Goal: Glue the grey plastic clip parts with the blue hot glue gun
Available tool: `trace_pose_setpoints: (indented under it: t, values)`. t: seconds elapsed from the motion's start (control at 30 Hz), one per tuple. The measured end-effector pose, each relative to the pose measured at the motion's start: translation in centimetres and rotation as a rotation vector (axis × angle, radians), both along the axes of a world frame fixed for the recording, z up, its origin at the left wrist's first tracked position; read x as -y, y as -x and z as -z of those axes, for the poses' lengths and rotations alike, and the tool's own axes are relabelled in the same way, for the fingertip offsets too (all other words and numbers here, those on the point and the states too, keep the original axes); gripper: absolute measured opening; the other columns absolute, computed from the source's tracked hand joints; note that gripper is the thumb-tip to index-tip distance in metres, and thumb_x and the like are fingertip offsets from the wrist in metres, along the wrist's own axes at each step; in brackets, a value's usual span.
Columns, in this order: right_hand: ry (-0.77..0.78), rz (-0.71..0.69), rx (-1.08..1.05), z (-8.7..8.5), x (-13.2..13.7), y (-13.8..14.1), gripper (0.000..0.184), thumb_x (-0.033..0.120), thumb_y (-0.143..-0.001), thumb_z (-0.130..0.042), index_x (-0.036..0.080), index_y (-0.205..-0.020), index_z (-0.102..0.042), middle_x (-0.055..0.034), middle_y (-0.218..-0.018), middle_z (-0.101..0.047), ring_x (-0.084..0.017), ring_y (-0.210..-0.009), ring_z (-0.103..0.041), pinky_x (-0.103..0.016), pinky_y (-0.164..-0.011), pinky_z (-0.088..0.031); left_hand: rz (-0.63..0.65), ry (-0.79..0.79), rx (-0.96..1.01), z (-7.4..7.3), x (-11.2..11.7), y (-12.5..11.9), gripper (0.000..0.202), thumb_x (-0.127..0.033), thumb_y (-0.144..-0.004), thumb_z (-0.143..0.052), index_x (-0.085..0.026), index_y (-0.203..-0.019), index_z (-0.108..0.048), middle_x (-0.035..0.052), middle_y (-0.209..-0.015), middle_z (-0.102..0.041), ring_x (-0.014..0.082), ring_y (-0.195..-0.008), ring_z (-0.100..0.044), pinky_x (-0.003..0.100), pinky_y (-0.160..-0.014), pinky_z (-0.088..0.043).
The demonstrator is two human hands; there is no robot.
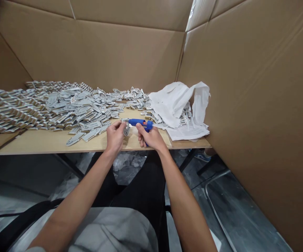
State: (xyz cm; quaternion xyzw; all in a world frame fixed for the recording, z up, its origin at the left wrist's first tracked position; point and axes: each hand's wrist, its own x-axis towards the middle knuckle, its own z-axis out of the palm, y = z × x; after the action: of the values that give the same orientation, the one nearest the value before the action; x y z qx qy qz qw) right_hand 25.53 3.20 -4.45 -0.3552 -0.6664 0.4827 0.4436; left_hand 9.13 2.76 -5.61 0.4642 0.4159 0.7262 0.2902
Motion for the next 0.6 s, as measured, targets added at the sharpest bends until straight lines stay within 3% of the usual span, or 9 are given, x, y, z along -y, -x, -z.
trace_pose_setpoints:
  t: [0.6]
  values:
    - [-0.019, 0.086, 0.098, -0.33, 0.4, 0.09, 0.067, 0.085, -0.087, -0.057, 0.021, -0.064, -0.057, -0.0013, -0.048, -0.061, -0.011, -0.034, -0.053, -0.022, -0.035, -0.042, -0.026, 0.001, -0.03, -0.07, 0.22, 0.02, 0.043, -0.04, -0.088, -0.073, -0.02, -0.058, -0.05, -0.0026, -0.058, -0.043, 0.0125, -0.057, -0.038, 0.027, -0.055, -0.03]
